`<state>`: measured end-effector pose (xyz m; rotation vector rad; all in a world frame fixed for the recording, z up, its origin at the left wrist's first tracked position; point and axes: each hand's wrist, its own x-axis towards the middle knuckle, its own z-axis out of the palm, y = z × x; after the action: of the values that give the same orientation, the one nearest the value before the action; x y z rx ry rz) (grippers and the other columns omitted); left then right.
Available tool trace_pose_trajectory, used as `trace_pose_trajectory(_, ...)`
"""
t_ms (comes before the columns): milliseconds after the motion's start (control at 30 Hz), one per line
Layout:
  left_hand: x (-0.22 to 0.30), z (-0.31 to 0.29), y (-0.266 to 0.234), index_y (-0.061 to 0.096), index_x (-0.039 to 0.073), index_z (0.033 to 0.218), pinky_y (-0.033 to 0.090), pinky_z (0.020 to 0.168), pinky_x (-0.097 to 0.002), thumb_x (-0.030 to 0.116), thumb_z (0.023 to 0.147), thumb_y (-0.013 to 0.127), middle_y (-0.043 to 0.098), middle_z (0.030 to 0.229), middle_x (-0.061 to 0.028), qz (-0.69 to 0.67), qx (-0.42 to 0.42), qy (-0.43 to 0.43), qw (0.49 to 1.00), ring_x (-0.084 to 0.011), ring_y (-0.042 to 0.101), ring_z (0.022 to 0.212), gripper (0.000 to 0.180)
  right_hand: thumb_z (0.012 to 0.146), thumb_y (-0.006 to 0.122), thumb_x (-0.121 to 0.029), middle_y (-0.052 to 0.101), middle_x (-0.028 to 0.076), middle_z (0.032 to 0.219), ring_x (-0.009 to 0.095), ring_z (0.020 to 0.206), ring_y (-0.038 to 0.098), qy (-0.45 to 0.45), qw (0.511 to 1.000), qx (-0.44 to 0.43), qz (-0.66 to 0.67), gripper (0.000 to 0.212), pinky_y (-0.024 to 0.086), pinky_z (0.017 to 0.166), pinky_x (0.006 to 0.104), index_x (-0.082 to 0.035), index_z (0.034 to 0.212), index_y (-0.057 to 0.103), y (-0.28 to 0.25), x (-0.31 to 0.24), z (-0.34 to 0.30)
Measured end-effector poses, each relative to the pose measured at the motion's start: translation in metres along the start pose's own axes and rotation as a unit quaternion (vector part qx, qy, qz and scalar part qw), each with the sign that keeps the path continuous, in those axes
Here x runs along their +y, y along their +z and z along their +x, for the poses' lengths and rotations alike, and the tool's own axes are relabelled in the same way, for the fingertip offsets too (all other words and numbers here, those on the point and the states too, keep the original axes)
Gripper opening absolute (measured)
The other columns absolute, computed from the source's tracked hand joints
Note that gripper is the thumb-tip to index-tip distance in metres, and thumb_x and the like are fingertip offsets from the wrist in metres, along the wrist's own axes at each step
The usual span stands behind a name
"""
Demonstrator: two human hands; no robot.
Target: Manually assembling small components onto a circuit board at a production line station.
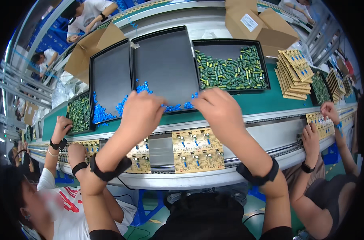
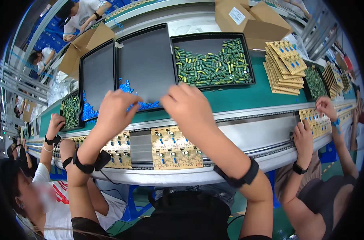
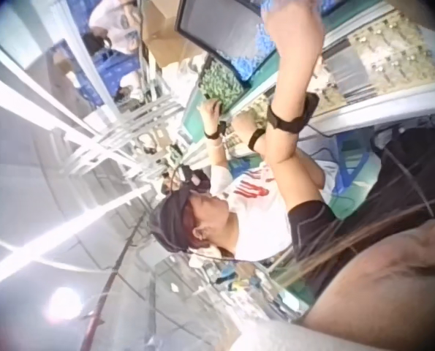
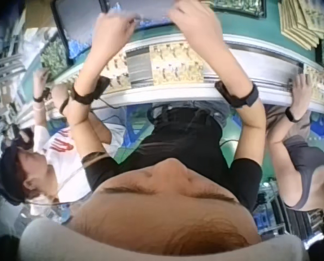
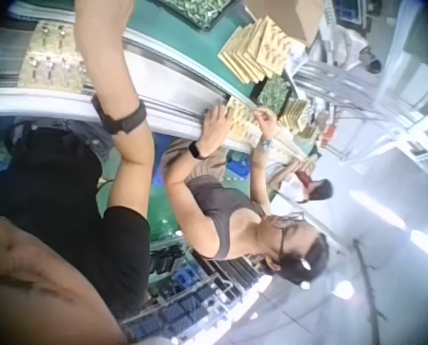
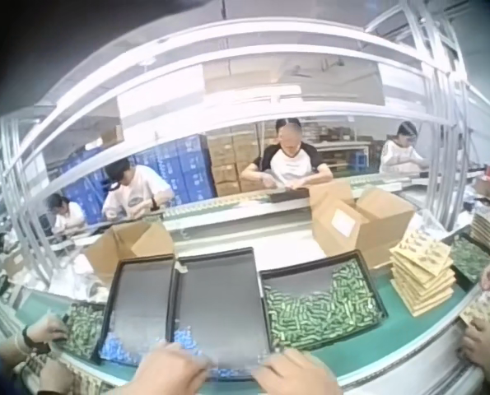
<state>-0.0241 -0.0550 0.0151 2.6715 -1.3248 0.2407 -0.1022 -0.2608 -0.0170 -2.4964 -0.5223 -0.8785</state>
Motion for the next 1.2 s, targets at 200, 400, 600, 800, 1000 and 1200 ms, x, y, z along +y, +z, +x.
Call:
trace_pose_trajectory(200,-0.024,0.022,0.041,0.066,0.011,0.082,0.041,0.076,-0.0356,0.011,0.072,0.07,0.063,0.08,-0.0034,0.076,0.002,0.003,0.997,-0.0224,0.057,0.084,0.011,0.084,0.063,-0.002,0.065,0.011,0.08,0.017,0.064,0.062,0.336,0.917,-0.138,0.165,0.012,0.048,0.059,0.028,-0.002,0.094,0.069,-0.031,-0.036,-0.069)
trace_pose_trajectory(400,-0.014,0.039,0.053,0.063,0.007,0.071,0.042,0.073,-0.035,0.005,0.067,0.067,0.063,0.076,-0.0057,0.068,-0.084,0.052,0.993,-0.0235,0.058,0.083,0.006,0.08,0.067,-0.003,0.065,0.011,0.081,0.027,0.066,0.063,0.402,0.886,-0.166,0.162,0.011,0.05,0.058,0.0324,-0.003,0.091,0.066,-0.034,-0.076,-0.103)
trace_pose_trajectory(600,-0.014,0.044,0.039,0.066,0.007,0.069,0.045,0.073,-0.0339,0.003,0.065,0.065,0.065,0.074,-0.008,0.096,-0.163,0.043,0.981,-0.024,0.062,0.083,0.006,0.075,0.071,-0.001,0.061,0.008,0.076,0.023,0.063,0.06,0.323,0.933,-0.141,0.078,0.013,0.048,0.054,0.0309,-0.005,0.085,0.063,-0.018,-0.081,-0.119)
trace_pose_trajectory(800,-0.024,0.04,0.037,0.066,0.006,0.067,0.047,0.071,-0.0359,0.002,0.063,0.066,0.064,0.07,-0.0101,0.075,-0.162,0.04,0.983,-0.0261,0.063,0.078,0.005,0.073,0.071,-0.002,0.055,0.007,0.071,0.021,0.06,0.056,0.332,0.932,-0.137,0.044,0.013,0.045,0.051,0.0304,-0.005,0.079,0.06,-0.016,-0.084,-0.116)
trace_pose_trajectory(1000,-0.035,0.035,0.049,0.063,0.004,0.068,0.048,0.072,-0.0381,0.004,0.063,0.063,0.064,0.07,-0.0099,0.061,-0.099,0.039,0.992,-0.0268,0.063,0.079,0.004,0.074,0.07,-0.001,0.053,0.006,0.068,0.018,0.057,0.054,0.395,0.907,-0.121,0.083,0.012,0.044,0.049,0.0298,-0.004,0.076,0.058,-0.009,-0.086,-0.113)
trace_pose_trajectory(1200,-0.04,0.03,0.049,0.064,0.005,0.073,0.052,0.067,-0.0383,0.002,0.065,0.066,0.066,0.074,-0.0129,0.016,-0.055,0.019,0.998,-0.028,0.065,0.079,0.009,0.074,0.07,-0.001,0.051,0.005,0.066,0.018,0.054,0.052,0.39,0.911,-0.115,0.068,0.013,0.043,0.047,0.0294,-0.004,0.075,0.057,-0.004,-0.088,-0.111)
